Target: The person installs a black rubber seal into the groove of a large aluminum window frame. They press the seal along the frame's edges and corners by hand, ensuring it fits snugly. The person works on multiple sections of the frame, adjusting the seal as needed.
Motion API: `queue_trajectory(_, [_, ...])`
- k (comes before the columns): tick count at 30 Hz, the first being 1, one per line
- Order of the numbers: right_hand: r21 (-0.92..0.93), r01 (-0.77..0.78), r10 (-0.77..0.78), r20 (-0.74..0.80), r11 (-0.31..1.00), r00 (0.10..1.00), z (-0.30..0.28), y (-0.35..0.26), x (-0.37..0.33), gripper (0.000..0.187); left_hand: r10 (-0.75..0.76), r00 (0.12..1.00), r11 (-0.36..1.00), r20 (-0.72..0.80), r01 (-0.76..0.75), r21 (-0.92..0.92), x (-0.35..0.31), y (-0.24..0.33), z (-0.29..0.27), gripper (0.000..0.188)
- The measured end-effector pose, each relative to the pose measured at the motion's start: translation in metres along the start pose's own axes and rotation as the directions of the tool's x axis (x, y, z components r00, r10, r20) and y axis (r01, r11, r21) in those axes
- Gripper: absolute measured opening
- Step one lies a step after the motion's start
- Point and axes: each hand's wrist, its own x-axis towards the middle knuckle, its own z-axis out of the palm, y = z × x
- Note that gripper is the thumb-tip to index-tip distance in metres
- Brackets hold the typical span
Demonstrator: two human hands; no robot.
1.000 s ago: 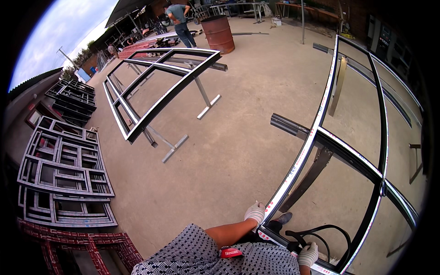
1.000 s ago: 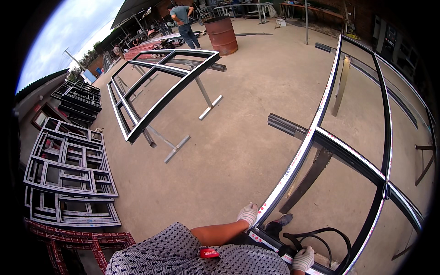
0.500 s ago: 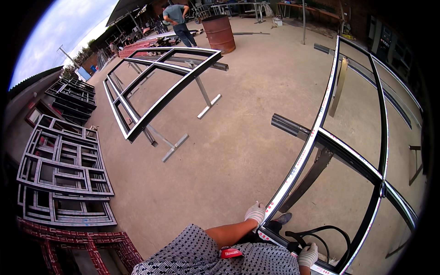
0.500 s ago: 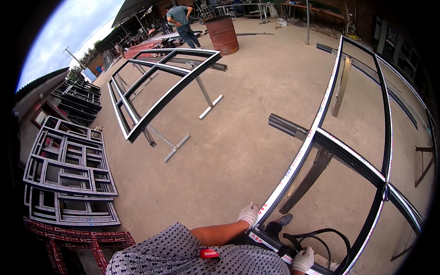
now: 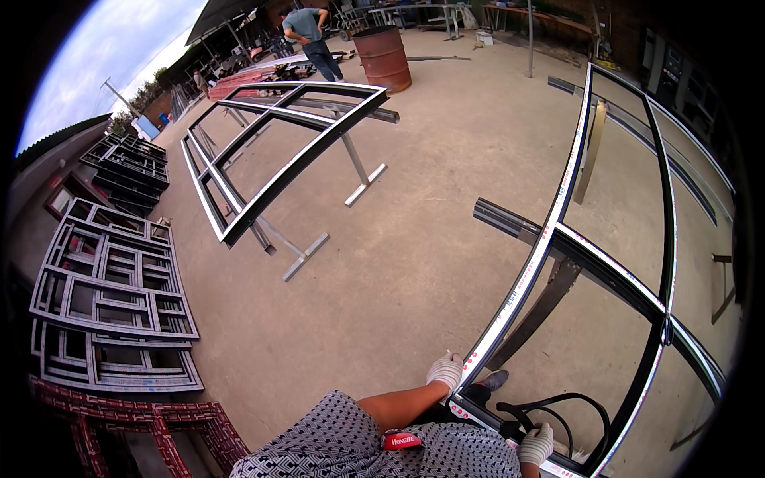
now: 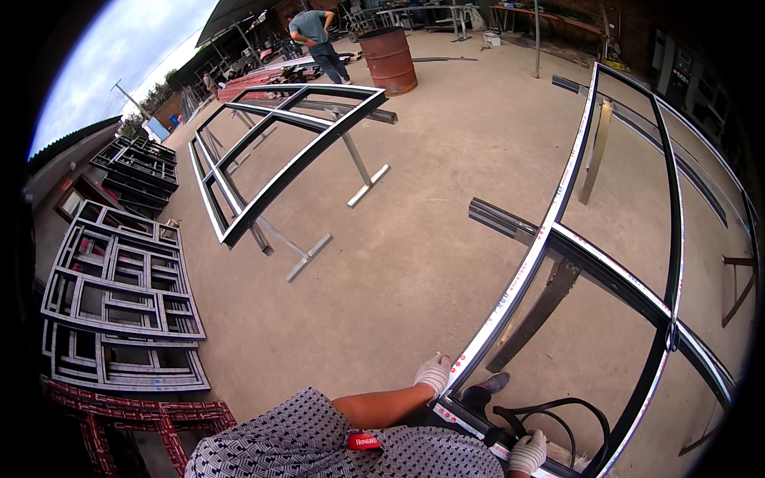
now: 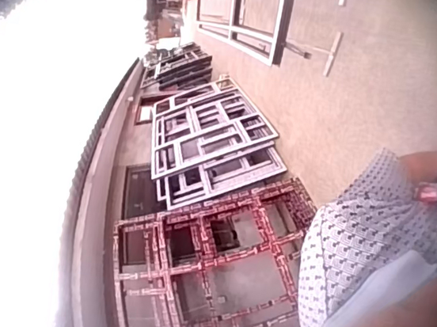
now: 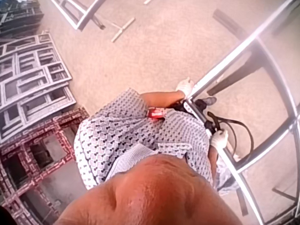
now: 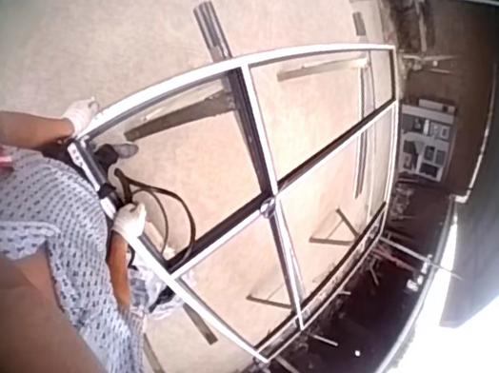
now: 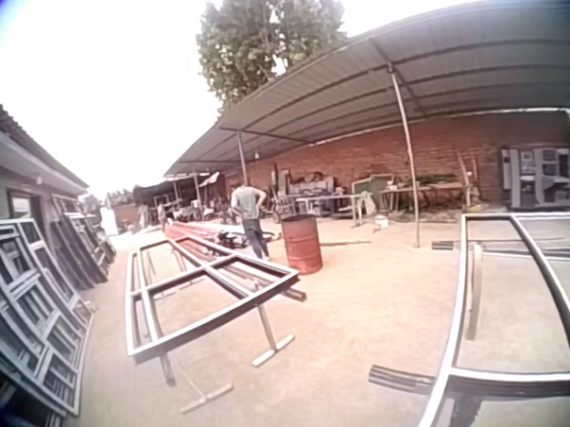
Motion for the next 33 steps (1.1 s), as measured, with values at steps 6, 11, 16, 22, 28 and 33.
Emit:
queue_trajectory(6, [-0.009, 0.001, -0.001, -0.016, 1.0, 1.0, 0.0013, 0.0012, -0.0007, 0.007, 0.008, 1.0, 1.0, -0.002, -0.008, -0.01, -0.0004, 0.0012, 0.0002, 0.054])
queue_trajectory(11, [-0.003, 0.003, -0.003, -0.013, 1.0, 1.0, 0.0014, 0.0014, -0.0008, 0.007, -0.01, 1.0, 1.0, 0.01, 0.01, -0.006, 0.0008, 0.001, 0.0008, 0.053])
queue_trajectory(16, [-0.008, -0.004, 0.004, 0.005, 1.0, 1.0, 0.0007, 0.0017, -0.0001, 0.008, -0.002, 1.0, 1.0, 0.03, 0.002, -0.016, -0.0008, 0.0024, -0.0012, 0.054])
queue_trajectory(22, [0.002, -0.012, 0.012, 0.019, 1.0, 1.0, -0.0003, 0.0011, 0.0004, 0.009, 0.004, 1.0, 1.0, 0.019, -0.003, -0.016, 0.0017, -0.0009, 0.0021, 0.054])
queue_trajectory(28, [-0.01, -0.01, 0.01, 0.025, 1.0, 1.0, 0.0044, 0.0057, 0.0014, 0.009, 0.017, 1.0, 1.0, 0.027, -0.017, 0.009, 0.0064, -0.0048, 0.0055, 0.055])
queue_trajectory(33, [-0.026, -0.008, 0.009, 0.027, 1.0, 1.0, 0.0038, 0.0045, 0.0012, 0.008, 0.027, 1.0, 1.0, 0.015, -0.027, 0.015, 0.0061, -0.0055, 0.0064, 0.056])
